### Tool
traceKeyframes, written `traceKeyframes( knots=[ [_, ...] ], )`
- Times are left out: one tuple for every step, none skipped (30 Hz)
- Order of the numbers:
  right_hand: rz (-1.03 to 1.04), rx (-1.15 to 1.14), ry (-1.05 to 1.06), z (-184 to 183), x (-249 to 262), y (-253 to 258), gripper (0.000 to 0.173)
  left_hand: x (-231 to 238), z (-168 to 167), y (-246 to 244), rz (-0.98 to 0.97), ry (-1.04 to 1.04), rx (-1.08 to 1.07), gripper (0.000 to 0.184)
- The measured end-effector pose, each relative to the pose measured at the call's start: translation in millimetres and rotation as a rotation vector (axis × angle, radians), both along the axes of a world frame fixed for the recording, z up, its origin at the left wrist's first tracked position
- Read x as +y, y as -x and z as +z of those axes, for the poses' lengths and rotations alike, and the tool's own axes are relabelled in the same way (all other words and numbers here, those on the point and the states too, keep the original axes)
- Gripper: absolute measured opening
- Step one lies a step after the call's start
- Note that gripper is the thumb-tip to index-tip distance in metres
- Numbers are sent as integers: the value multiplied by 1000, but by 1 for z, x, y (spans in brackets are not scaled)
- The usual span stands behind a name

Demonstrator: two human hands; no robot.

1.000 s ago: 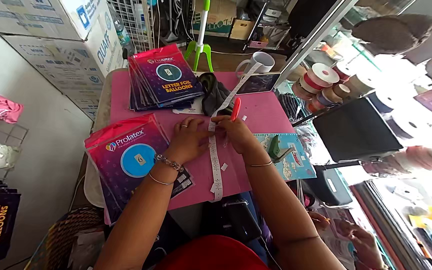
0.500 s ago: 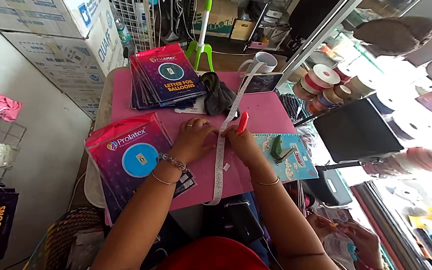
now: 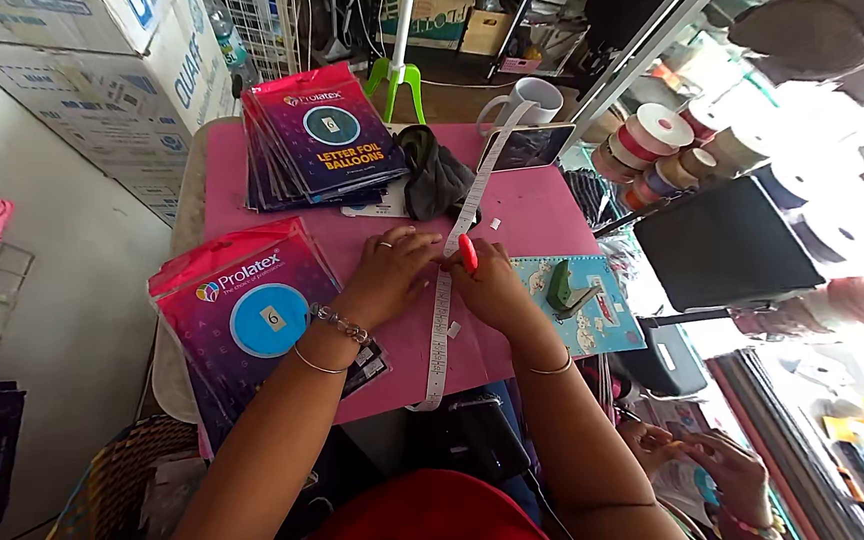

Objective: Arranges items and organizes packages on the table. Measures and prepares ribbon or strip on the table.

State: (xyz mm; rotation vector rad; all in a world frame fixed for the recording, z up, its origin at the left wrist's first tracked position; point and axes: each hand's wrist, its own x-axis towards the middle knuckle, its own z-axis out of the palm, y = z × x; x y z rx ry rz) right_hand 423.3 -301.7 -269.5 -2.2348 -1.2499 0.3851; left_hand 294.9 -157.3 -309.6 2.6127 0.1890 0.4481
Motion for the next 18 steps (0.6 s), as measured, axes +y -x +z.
traceKeyframes(
  knots=[
    [1,-14,13,-2,-2,-2,20,0,0,0,-2,-11,15,36],
    [-10,-14,26,-4,-4,-4,20,0,0,0,-2,-18,31,36],
    [-30,-1,30,-4,-6,-4,20,-1,0,0,-1,-23,37,36],
    [-55,23,20,-2,-9,-4,19,-1,0,0,-2,-26,38,36],
    [-81,53,-4,-1,-13,-3,20,-1,0,1,-7,-27,39,35],
    [-99,80,-37,-1,-16,-2,21,-2,1,1,-12,-27,48,34],
    [-108,112,-59,0,-20,-3,24,-2,1,0,-16,-34,60,33],
    [-116,144,-90,1,-23,-3,25,-2,0,0,-19,-43,61,32],
    [-126,178,-129,2,-26,-3,26,-3,-1,-1,-23,-54,41,32],
    [-137,213,-178,3,-28,-4,26,-4,-2,-2,-29,-67,6,32],
    [-148,254,-230,3,-30,-5,25,-7,-3,-3,-36,-78,-34,32],
    [-165,308,-264,4,-32,-5,25,-10,-2,-3,-47,-84,-62,32],
    [-190,385,-287,4,-32,-6,26,-13,-1,-4,-61,-84,-84,31],
    [-217,463,-301,4,-32,-7,28,-15,0,-4,-80,-80,-98,31],
    [-233,534,-301,4,-31,-9,31,-17,0,-4,-98,-78,-109,31],
    [-246,596,-295,3,-30,-10,32,-17,-1,-4,-111,-82,-116,32],
    [-256,641,-290,2,-29,-11,33,-17,-1,-4,-120,-84,-121,33],
    [-264,677,-281,1,-28,-11,33,-17,-2,-5,-122,-84,-127,34]
  ],
)
